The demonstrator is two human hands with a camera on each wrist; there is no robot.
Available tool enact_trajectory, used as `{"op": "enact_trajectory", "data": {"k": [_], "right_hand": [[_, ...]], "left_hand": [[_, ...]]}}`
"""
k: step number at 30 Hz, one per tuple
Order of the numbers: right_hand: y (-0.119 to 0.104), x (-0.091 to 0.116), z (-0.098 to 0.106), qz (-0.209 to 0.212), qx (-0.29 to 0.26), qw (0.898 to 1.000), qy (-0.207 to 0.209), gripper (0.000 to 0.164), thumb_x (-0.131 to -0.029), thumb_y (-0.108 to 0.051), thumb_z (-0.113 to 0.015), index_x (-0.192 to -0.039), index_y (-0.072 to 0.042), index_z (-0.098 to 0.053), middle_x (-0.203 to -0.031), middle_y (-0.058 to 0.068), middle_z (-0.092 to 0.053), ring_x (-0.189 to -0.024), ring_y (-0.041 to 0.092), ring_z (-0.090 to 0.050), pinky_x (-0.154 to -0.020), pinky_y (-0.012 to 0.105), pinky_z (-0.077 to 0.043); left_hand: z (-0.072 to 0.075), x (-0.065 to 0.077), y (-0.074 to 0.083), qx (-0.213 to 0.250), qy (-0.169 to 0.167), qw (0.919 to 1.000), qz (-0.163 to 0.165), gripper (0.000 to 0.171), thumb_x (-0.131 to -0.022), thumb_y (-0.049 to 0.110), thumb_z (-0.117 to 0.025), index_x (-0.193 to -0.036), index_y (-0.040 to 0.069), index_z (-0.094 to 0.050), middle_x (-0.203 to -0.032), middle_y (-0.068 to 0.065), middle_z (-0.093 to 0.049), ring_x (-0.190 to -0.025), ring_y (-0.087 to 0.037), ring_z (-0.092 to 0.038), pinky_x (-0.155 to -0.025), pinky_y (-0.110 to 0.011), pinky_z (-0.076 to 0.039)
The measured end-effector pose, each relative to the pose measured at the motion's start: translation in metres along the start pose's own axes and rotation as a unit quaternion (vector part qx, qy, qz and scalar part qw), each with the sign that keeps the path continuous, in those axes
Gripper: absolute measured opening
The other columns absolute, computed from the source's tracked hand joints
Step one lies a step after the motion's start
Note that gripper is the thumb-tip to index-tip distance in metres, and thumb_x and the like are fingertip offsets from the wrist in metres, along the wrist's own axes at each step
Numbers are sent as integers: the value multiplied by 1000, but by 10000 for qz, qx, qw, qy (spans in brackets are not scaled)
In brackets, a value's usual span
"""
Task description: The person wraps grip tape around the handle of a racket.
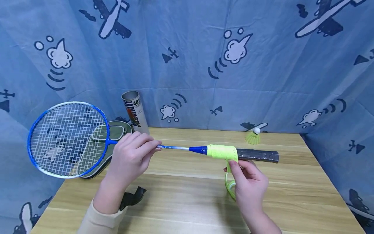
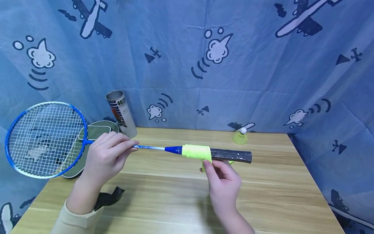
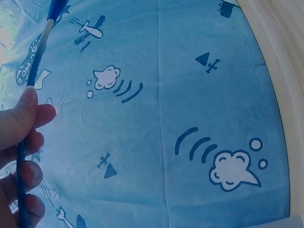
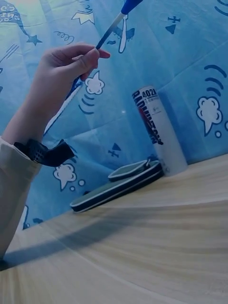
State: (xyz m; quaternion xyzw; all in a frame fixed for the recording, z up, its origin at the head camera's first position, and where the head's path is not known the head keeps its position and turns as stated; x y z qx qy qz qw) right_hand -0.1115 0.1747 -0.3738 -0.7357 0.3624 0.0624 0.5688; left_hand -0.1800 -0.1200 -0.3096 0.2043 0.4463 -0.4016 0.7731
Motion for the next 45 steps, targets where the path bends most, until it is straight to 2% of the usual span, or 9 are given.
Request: {"op": "enact_trajectory", "data": {"k": [3,9,17,21,27,36,41,45], "right_hand": [[0,1,0,116,-13,9999,-27,5,-88,18,-69,-86,13,-70,-81,2,-72,-63,11,-71,-58,18,-55],[0,3,-2,186,-443,9976,-499,1,-92,18,-62,-92,18,-62,-93,7,-69,-70,14,-71,-67,25,-60],[2,-1,0,-211,26,9997,-138,8,-92,16,-64,-85,18,-63,-83,5,-73,-62,13,-70,-67,25,-61],[1,-2,-1,-181,-109,9995,-235,6,-92,17,-63,-86,17,-64,-83,8,-72,-63,14,-70,-66,27,-61],[-1,0,0,-222,80,9987,-450,7,-92,20,-59,-92,15,-64,-83,4,-71,-66,13,-72,-69,25,-61],[0,0,-1,-105,-183,9993,-319,9,-90,20,-63,-87,13,-69,-87,8,-75,-64,13,-72,-67,25,-61],[1,0,-1,-91,-350,9977,-576,8,-90,22,-59,-93,17,-65,-90,9,-75,-66,16,-71,-67,28,-61],[2,0,0,-85,-270,9983,-503,10,-90,22,-61,-93,15,-67,-86,5,-73,-66,14,-73,-69,25,-61]], "left_hand": [[-1,0,0,68,-147,9999,4,19,-100,23,-68,-92,9,-78,-82,1,-69,-68,-18,-57,-58,-33,-41],[0,3,-1,93,-320,9994,88,17,-99,22,-68,-90,10,-77,-80,1,-68,-66,-17,-59,-56,-32,-44],[2,2,0,443,-253,9985,-216,18,-101,28,-69,-99,14,-81,-79,3,-68,-61,-13,-59,-51,-27,-46],[3,1,0,393,-201,9986,-280,20,-101,28,-69,-97,13,-81,-78,3,-69,-61,-13,-60,-51,-27,-48],[4,1,0,340,-124,9990,-268,22,-101,28,-69,-93,11,-81,-81,2,-71,-62,-14,-61,-52,-29,-50],[3,1,-2,304,-50,9994,-178,23,-102,26,-68,-94,10,-81,-88,-7,-67,-81,-25,-60,-69,-40,-51],[2,0,-1,196,-72,9997,-144,23,-102,25,-67,-93,8,-80,-88,-6,-65,-76,-23,-57,-64,-37,-47],[1,0,0,162,-33,9997,-187,27,-104,26,-63,-92,7,-78,-88,-6,-65,-73,-21,-57,-61,-35,-47]]}}
Point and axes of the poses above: each hand's wrist, its own x-axis away from the middle knuckle, its own z-axis out of the back of the hand, y = z × x, the point moved 2 cm from there along -x, towards the middle knuckle
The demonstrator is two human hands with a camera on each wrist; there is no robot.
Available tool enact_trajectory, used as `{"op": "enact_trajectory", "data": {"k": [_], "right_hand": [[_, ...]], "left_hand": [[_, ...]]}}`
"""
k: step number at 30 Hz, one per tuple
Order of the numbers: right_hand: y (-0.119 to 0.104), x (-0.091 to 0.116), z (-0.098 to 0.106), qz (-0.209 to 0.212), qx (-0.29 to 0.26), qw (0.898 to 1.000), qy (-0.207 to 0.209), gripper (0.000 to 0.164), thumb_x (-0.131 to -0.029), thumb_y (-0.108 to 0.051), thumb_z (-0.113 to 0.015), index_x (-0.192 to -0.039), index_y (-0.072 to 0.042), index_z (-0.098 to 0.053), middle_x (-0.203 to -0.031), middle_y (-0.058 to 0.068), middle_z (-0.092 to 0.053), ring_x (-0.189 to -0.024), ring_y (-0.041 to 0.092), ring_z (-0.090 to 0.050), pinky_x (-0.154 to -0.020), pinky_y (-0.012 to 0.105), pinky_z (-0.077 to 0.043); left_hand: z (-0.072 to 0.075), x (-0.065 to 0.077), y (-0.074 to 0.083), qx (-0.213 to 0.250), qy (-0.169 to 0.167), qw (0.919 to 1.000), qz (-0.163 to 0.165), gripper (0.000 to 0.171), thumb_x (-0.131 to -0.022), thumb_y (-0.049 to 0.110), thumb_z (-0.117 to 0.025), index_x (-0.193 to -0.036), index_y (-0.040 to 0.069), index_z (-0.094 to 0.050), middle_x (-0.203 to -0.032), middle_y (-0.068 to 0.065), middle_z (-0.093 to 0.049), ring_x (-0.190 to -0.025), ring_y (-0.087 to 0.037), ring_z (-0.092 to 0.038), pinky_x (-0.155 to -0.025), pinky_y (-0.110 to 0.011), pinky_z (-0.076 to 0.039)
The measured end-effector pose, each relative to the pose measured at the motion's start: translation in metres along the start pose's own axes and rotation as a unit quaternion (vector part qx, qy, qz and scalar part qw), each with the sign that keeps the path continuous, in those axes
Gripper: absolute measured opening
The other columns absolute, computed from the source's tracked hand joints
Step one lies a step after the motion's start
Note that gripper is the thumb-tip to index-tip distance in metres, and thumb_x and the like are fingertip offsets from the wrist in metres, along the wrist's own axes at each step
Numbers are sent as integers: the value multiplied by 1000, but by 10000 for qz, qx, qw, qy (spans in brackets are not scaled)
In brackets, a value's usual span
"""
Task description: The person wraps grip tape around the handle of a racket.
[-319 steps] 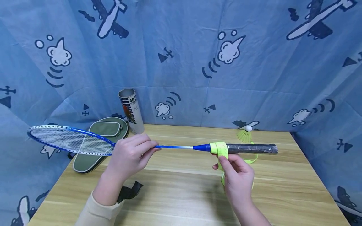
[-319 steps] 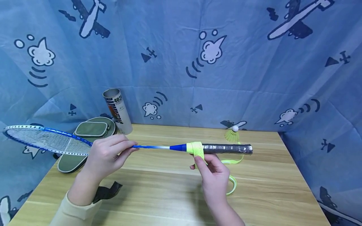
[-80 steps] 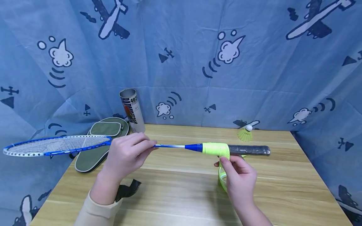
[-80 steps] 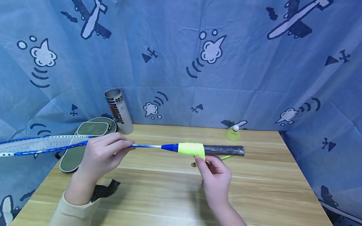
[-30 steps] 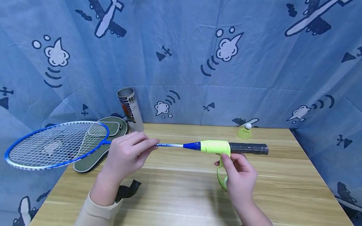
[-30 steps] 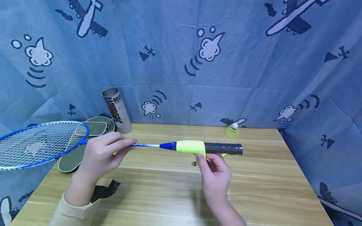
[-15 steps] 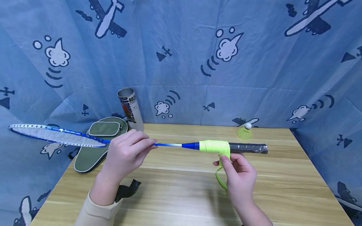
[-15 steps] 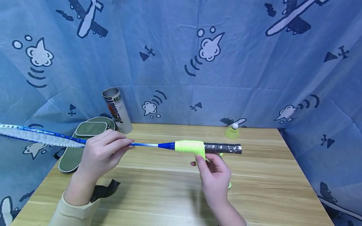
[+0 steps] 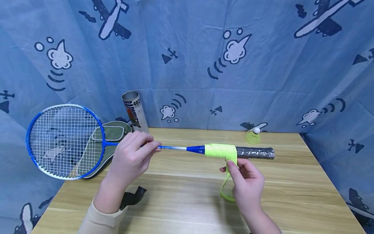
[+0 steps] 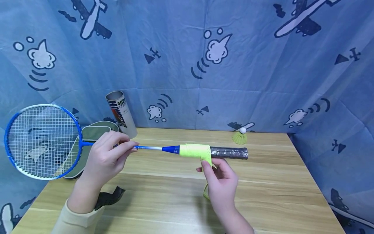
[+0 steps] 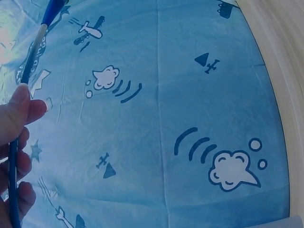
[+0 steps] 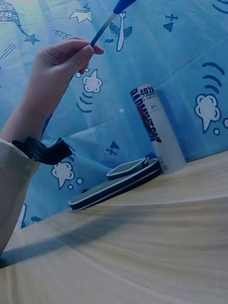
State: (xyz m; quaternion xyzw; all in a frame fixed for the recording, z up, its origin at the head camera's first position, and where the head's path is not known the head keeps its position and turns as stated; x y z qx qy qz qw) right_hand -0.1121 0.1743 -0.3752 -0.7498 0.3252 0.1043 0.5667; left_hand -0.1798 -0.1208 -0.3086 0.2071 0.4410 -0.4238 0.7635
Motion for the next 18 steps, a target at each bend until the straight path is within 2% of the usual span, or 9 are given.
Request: {"op": "enact_trajectory", "data": {"k": [5,7,10,13,15,17,18], "right_hand": [[0,0,0,-36,193,9995,252,9,-89,19,-65,-89,12,-71,-86,5,-75,-65,13,-73,-68,21,-60],[0,0,0,-64,299,9991,304,11,-89,19,-66,-87,10,-72,-84,4,-76,-64,12,-73,-67,21,-60],[0,0,-1,-11,219,9993,293,10,-89,20,-65,-85,12,-71,-83,5,-77,-63,13,-73,-64,20,-58],[-1,0,-2,-37,242,9994,255,9,-90,19,-64,-86,13,-70,-84,4,-76,-64,13,-73,-65,21,-59],[-1,1,-2,-104,301,9992,221,9,-91,18,-63,-88,12,-69,-83,3,-74,-65,13,-73,-67,22,-60],[-3,1,-2,-173,408,9989,164,9,-93,17,-62,-91,11,-69,-83,2,-72,-66,13,-73,-71,26,-62],[-3,1,-2,-145,296,9994,97,8,-93,18,-61,-92,13,-67,-83,3,-71,-66,14,-73,-72,26,-62]], "left_hand": [[2,2,0,97,-83,9999,28,24,-102,25,-66,-91,8,-79,-86,-5,-65,-70,-18,-55,-54,-30,-48],[3,2,0,160,-129,9998,67,15,-97,21,-71,-91,9,-78,-85,-3,-65,-69,-17,-56,-53,-29,-49],[5,3,-2,245,-121,9996,89,4,-87,13,-78,-91,11,-77,-84,-2,-66,-70,-17,-58,-55,-31,-51],[6,3,-3,294,-34,9996,17,11,-81,7,-83,-90,11,-77,-84,-1,-66,-70,-17,-59,-57,-31,-52],[6,2,-3,317,-7,9995,-21,10,-82,8,-84,-90,10,-78,-84,-2,-67,-69,-17,-59,-56,-30,-52],[6,2,-3,307,11,9995,-60,3,-89,12,-80,-90,9,-78,-84,-2,-67,-69,-17,-59,-56,-30,-51],[5,2,-3,288,18,9996,-72,6,-92,15,-78,-90,9,-78,-84,-2,-67,-69,-17,-59,-55,-30,-50]]}}
Point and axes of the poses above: each hand's wrist, its own x-axis away from the middle knuckle, its own z-axis out of the back of the hand, y = z × x, the point moved 2 cm from there along -x, towards the middle knuckle
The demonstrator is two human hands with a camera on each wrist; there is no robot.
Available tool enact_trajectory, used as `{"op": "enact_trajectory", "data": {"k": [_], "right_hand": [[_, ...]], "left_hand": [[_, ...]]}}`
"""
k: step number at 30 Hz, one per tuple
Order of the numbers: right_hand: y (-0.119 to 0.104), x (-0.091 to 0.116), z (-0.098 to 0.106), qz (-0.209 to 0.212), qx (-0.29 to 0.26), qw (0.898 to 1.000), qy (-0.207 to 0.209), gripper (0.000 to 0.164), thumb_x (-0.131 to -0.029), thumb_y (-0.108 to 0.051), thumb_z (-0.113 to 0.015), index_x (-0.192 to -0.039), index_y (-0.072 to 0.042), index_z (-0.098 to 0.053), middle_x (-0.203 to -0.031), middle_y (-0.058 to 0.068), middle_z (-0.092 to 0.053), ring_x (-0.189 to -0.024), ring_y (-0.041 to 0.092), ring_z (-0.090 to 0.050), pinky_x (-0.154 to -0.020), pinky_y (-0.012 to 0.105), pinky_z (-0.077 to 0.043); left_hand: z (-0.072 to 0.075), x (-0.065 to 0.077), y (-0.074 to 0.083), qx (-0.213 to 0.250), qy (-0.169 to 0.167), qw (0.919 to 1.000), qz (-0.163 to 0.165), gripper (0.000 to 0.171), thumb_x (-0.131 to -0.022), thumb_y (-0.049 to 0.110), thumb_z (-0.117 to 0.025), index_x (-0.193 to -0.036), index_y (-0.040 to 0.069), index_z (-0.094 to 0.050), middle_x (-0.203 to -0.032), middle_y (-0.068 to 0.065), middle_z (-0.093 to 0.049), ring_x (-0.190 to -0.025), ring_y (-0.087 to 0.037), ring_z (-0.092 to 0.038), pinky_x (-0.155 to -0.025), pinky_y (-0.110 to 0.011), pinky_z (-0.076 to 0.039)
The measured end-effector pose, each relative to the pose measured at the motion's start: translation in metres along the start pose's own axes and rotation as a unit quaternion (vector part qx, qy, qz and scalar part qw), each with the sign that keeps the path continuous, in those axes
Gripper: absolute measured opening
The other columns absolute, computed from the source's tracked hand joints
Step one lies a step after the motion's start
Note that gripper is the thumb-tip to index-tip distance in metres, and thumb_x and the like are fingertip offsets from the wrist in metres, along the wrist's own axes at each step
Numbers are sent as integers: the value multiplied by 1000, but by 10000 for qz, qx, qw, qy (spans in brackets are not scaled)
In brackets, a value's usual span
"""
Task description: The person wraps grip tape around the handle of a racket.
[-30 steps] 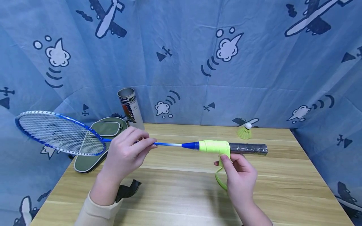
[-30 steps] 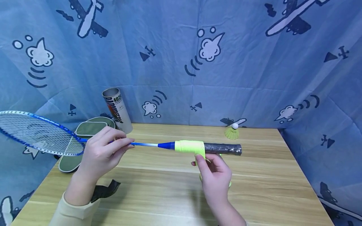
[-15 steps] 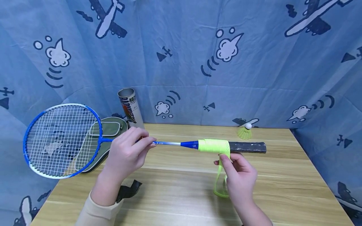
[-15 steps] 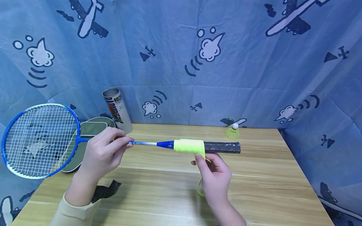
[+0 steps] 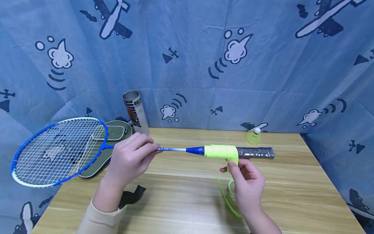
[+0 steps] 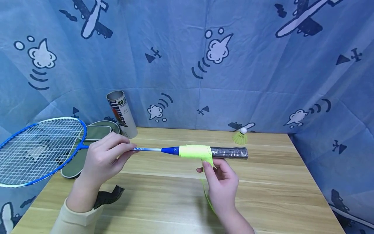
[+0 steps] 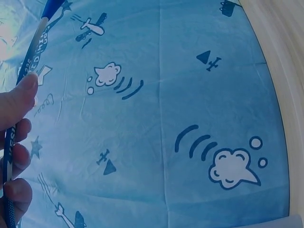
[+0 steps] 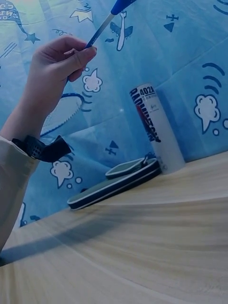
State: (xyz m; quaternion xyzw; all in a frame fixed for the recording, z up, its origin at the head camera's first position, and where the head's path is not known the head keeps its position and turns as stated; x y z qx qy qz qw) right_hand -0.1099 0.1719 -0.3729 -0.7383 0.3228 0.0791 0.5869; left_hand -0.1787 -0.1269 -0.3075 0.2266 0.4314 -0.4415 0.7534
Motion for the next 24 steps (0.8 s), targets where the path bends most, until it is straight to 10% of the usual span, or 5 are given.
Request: {"op": "enact_trajectory", "data": {"k": [24], "right_hand": [[4,-3,2,53,-158,9998,106,5,-92,19,-62,-90,16,-66,-79,2,-71,-67,13,-72,-70,28,-62]], "left_hand": [[-3,-3,3,-303,125,9994,51,28,-104,25,-65,-89,5,-77,-80,-3,-68,-65,-19,-59,-55,-33,-51]]}}
Point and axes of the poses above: each hand's wrist, its own x-axis away from the middle knuckle, its own z-axis out of the back of the hand, y = z × x, the point moved 2 cm from there along -x, towards the middle knuckle
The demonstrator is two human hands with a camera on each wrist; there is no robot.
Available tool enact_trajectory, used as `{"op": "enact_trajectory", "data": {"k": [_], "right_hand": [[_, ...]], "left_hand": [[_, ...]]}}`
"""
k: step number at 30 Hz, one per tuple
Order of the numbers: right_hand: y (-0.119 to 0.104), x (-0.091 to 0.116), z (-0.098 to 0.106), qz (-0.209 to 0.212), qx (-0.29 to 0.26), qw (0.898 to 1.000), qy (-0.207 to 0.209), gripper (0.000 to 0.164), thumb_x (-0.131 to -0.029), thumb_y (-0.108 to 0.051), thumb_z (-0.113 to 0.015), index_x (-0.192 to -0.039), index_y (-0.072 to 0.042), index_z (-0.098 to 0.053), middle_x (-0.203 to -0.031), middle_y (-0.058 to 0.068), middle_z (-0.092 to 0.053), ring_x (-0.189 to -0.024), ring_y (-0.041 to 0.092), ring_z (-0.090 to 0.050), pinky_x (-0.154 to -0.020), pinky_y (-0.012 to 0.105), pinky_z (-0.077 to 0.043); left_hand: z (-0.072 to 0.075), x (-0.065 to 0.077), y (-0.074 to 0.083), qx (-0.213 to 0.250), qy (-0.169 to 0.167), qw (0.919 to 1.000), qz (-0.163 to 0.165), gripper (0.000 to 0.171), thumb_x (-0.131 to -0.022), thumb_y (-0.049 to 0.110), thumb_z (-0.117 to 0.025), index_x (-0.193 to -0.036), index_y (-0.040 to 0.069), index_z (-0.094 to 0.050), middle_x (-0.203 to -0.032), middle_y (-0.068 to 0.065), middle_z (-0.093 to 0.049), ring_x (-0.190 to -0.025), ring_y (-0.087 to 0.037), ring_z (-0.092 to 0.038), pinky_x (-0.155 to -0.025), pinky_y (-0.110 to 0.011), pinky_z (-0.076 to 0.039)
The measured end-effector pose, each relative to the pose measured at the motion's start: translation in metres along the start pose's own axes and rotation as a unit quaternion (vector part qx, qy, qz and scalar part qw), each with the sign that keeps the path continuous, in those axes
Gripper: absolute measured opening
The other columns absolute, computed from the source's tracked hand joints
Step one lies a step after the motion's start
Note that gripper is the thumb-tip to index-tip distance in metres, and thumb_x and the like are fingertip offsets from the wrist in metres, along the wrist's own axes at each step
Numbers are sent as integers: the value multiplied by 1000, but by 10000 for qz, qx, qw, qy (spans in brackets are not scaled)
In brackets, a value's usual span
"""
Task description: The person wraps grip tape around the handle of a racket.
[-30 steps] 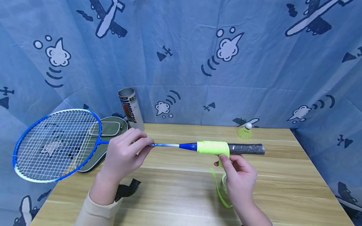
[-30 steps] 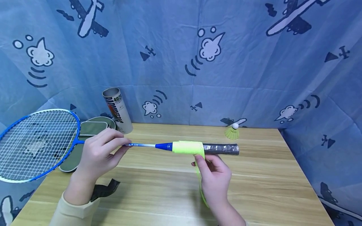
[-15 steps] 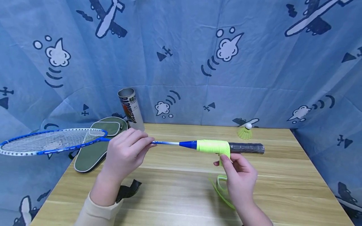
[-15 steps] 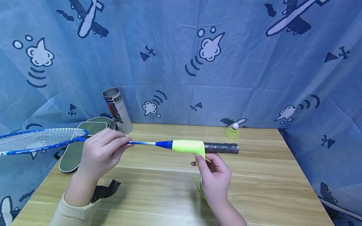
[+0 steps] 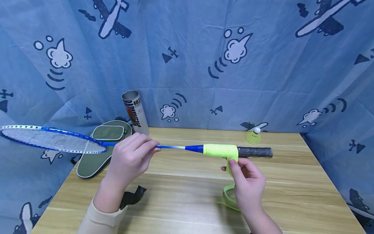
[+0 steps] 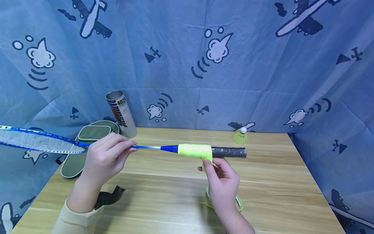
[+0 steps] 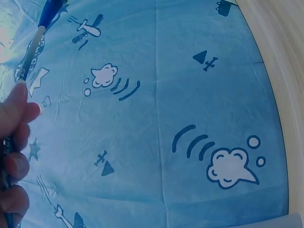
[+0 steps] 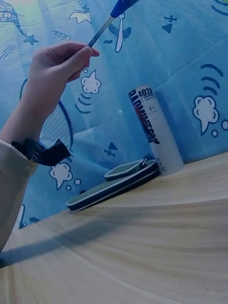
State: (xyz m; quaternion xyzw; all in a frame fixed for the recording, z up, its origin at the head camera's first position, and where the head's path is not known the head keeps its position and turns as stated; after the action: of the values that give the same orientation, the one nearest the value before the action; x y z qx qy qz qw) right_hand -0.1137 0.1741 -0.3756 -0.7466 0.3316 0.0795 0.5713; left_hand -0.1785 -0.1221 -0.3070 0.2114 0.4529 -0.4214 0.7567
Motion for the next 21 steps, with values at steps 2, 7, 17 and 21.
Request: {"op": "enact_trajectory", "data": {"k": [2,7,17,21], "right_hand": [[0,0,1,-35,103,9999,125,4,-91,19,-63,-90,17,-67,-80,3,-73,-66,12,-72,-70,26,-62],[0,0,2,-41,234,9995,199,4,-90,18,-65,-86,18,-66,-81,3,-74,-64,10,-72,-67,26,-61],[-3,0,-1,14,64,9996,-264,3,-92,21,-59,-92,19,-60,-92,10,-76,-68,15,-71,-70,27,-62],[-4,0,-1,-74,153,9998,-120,9,-93,18,-61,-85,14,-64,-88,8,-76,-67,14,-72,-69,27,-62]], "left_hand": [[0,0,0,64,-40,10000,-26,27,-103,25,-65,-89,6,-77,-79,-2,-67,-64,-17,-59,-53,-32,-51],[1,1,-2,215,-105,9997,-81,22,-102,23,-65,-93,9,-79,-80,0,-69,-64,-15,-62,-52,-31,-52],[1,1,-1,268,50,9995,-138,24,-102,26,-67,-91,9,-81,-80,-2,-69,-62,-16,-63,-53,-32,-54],[1,0,0,316,72,9994,-149,25,-102,25,-67,-92,7,-80,-83,-3,-71,-66,-18,-65,-58,-34,-56]]}}
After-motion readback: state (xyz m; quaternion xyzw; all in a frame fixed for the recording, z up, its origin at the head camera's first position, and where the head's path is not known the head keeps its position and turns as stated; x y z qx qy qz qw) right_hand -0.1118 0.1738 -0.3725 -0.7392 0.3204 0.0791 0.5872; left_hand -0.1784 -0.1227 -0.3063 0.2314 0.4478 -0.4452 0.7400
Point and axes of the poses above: each hand's wrist, its own x-axis away from the middle knuckle, its own z-axis out of the back of the hand, y = z × x, the point moved 2 cm from there along -x, towards the middle knuckle
